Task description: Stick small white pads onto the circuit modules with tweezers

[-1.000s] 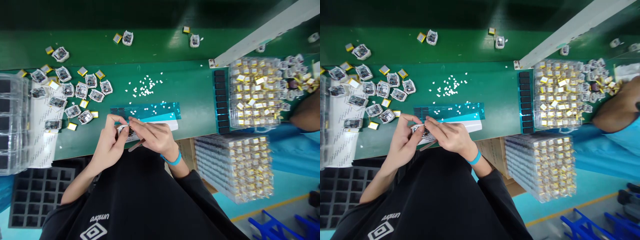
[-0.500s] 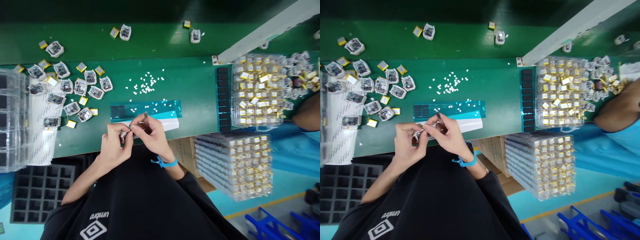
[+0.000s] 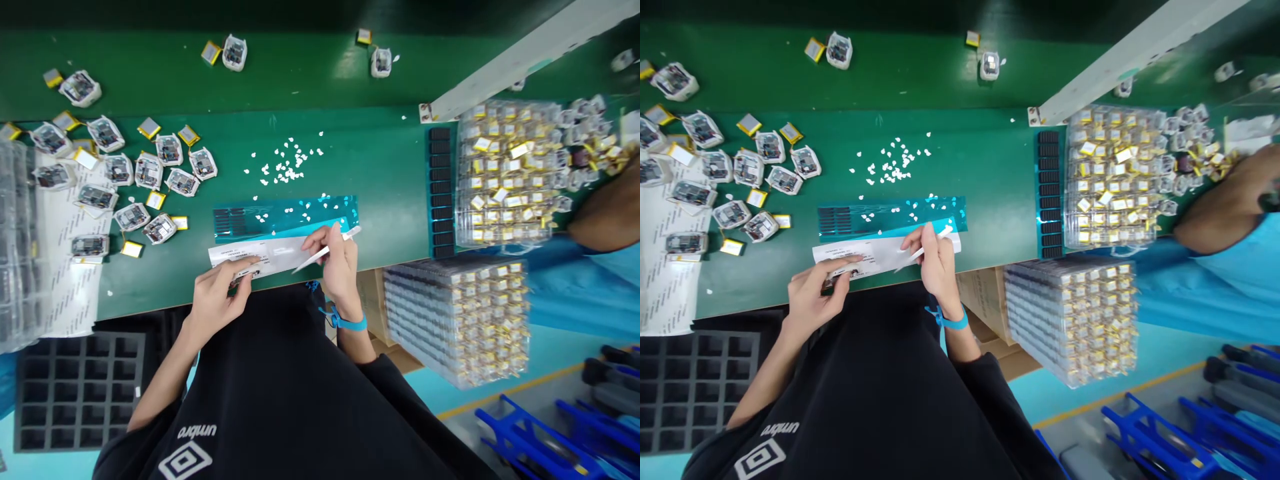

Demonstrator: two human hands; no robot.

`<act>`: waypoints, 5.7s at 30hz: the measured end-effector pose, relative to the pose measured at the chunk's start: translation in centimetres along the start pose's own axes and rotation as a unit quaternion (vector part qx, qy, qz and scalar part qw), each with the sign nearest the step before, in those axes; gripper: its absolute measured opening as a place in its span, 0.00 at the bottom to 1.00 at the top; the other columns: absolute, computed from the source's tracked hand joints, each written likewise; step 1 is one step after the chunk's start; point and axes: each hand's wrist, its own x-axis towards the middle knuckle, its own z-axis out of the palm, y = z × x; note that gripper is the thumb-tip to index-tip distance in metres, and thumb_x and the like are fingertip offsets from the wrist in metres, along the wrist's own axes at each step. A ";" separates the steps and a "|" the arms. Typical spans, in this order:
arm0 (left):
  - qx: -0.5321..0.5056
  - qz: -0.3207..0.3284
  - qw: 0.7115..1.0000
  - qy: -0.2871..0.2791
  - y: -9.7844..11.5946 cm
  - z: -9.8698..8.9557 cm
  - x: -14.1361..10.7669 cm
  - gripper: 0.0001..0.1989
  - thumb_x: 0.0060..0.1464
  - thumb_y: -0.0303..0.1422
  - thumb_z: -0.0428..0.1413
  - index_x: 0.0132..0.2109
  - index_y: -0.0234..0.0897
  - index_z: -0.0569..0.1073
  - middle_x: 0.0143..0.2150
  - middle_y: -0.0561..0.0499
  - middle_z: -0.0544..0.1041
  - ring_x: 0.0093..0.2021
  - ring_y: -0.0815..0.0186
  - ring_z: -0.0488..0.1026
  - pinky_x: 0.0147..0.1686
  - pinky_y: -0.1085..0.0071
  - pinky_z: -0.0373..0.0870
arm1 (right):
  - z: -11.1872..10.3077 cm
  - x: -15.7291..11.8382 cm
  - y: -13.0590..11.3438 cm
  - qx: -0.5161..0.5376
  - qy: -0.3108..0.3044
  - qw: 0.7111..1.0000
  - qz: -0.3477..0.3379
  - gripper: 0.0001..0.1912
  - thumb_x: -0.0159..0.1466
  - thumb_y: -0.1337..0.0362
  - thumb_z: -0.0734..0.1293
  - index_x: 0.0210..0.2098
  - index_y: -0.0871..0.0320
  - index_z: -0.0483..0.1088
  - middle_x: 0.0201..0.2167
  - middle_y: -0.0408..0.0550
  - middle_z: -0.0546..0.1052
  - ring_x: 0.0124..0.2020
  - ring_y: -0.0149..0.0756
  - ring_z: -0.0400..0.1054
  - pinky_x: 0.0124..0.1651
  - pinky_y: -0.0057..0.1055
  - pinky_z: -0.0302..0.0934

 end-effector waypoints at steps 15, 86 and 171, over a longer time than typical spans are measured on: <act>-0.003 -0.031 0.999 -0.030 -0.7 0.7 0.0 0.09 0.70 0.29 0.56 0.52 0.39 0.79 0.49 0.46 0.90 0.41 0.60 0.89 0.41 0.69 0.83 | -1.6 -1.5 1.4 -0.021 -0.182 0.983 0.019 0.26 0.78 0.45 0.63 0.43 0.55 0.87 0.32 0.48 0.88 0.34 0.35 0.84 0.40 0.30 0.80; -0.400 -0.273 0.874 0.036 5.0 -1.6 2.9 0.12 0.64 0.26 0.65 0.53 0.38 0.88 0.35 0.48 0.89 0.28 0.63 0.87 0.33 0.73 0.88 | 2.0 -0.5 -3.0 0.154 -0.089 0.981 -0.077 0.14 0.74 0.53 0.72 0.37 0.54 0.82 0.31 0.42 0.87 0.28 0.33 0.84 0.35 0.29 0.80; -0.402 -0.363 0.827 0.150 0.1 -0.3 5.1 0.16 0.48 0.36 0.73 0.30 0.39 0.72 0.26 0.58 0.74 0.24 0.70 0.77 0.29 0.70 0.84 | 0.6 0.0 -3.2 -0.285 -0.112 0.793 -0.526 0.08 0.71 0.69 0.75 0.49 0.56 0.84 0.51 0.47 0.89 0.43 0.38 0.84 0.44 0.35 0.83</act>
